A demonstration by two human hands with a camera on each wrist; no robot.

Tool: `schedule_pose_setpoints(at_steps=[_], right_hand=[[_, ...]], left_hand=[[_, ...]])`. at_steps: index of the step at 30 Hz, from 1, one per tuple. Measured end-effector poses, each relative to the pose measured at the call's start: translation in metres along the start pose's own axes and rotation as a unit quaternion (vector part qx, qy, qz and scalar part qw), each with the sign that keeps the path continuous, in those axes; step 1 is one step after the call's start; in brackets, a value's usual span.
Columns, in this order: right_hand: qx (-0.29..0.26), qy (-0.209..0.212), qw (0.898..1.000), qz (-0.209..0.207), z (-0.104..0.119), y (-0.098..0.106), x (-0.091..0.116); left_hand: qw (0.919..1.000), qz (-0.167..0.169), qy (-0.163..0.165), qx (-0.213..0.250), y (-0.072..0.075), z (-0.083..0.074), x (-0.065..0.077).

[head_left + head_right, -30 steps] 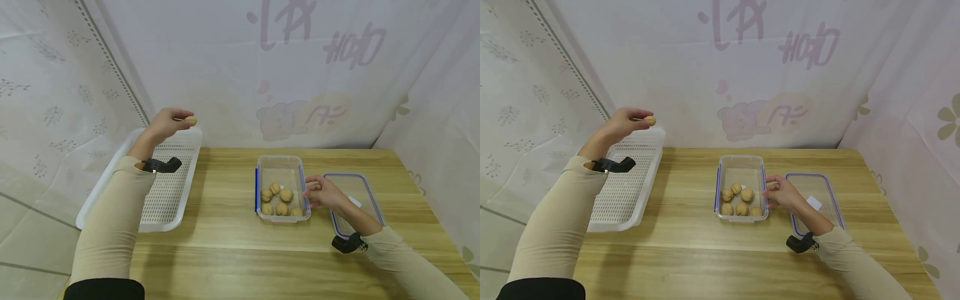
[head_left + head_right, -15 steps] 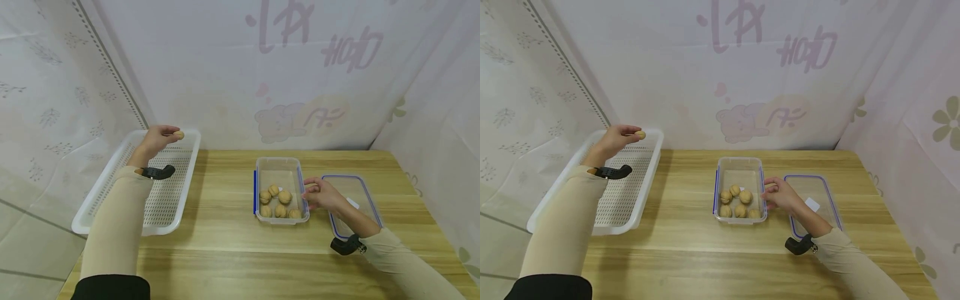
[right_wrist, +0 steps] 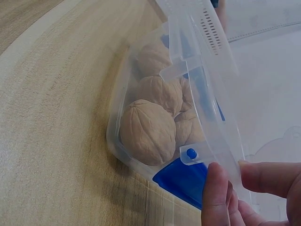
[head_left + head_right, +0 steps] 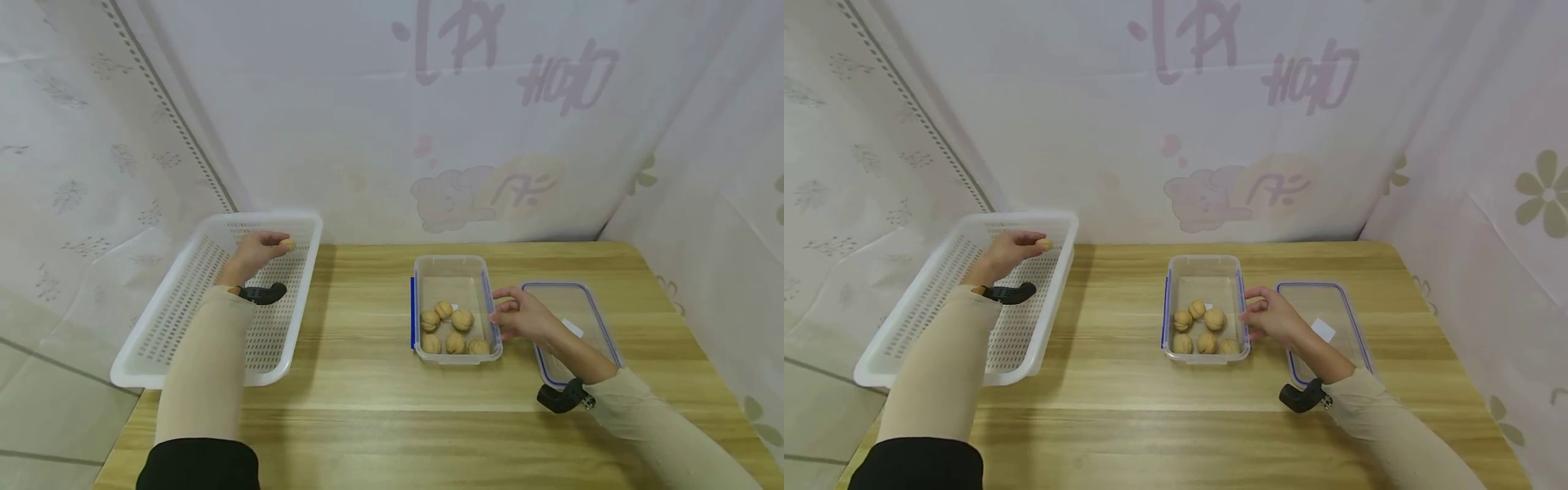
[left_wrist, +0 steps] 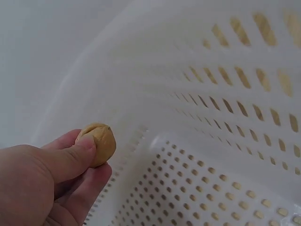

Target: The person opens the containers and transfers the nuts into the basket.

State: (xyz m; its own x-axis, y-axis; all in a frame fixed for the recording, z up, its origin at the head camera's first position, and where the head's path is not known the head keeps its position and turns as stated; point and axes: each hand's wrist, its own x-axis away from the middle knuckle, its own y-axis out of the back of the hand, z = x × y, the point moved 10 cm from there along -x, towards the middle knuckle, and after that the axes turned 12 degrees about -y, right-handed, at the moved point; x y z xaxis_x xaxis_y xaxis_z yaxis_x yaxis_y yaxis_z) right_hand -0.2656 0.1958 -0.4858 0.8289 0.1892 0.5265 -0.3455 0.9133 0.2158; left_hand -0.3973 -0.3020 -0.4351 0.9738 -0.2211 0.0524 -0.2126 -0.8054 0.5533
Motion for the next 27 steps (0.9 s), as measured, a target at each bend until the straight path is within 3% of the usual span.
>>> schedule_pose_setpoints(at_steps=[5, 16, 23, 27], right_hand=[[0.003, -0.001, 1.0, 0.002, 0.002, -0.001, -0.001], [0.003, -0.002, 1.0, 0.001, 0.003, 0.0, 0.001], [0.002, 0.002, 1.0, 0.003, 0.003, 0.0, 0.001], [0.001, 0.001, 1.0, 0.001, 0.002, 0.001, 0.001]], left_hand=[[1.0, 0.008, -0.004, -0.001, -0.006, 0.012, -0.003], [0.9994, 0.01, 0.004, -0.033, -0.017, 0.024, -0.01], [0.9995, 0.017, 0.026, 0.007, -0.028, 0.03, -0.012], [0.9993, 0.015, 0.034, 0.004, -0.031, 0.029, -0.012]])
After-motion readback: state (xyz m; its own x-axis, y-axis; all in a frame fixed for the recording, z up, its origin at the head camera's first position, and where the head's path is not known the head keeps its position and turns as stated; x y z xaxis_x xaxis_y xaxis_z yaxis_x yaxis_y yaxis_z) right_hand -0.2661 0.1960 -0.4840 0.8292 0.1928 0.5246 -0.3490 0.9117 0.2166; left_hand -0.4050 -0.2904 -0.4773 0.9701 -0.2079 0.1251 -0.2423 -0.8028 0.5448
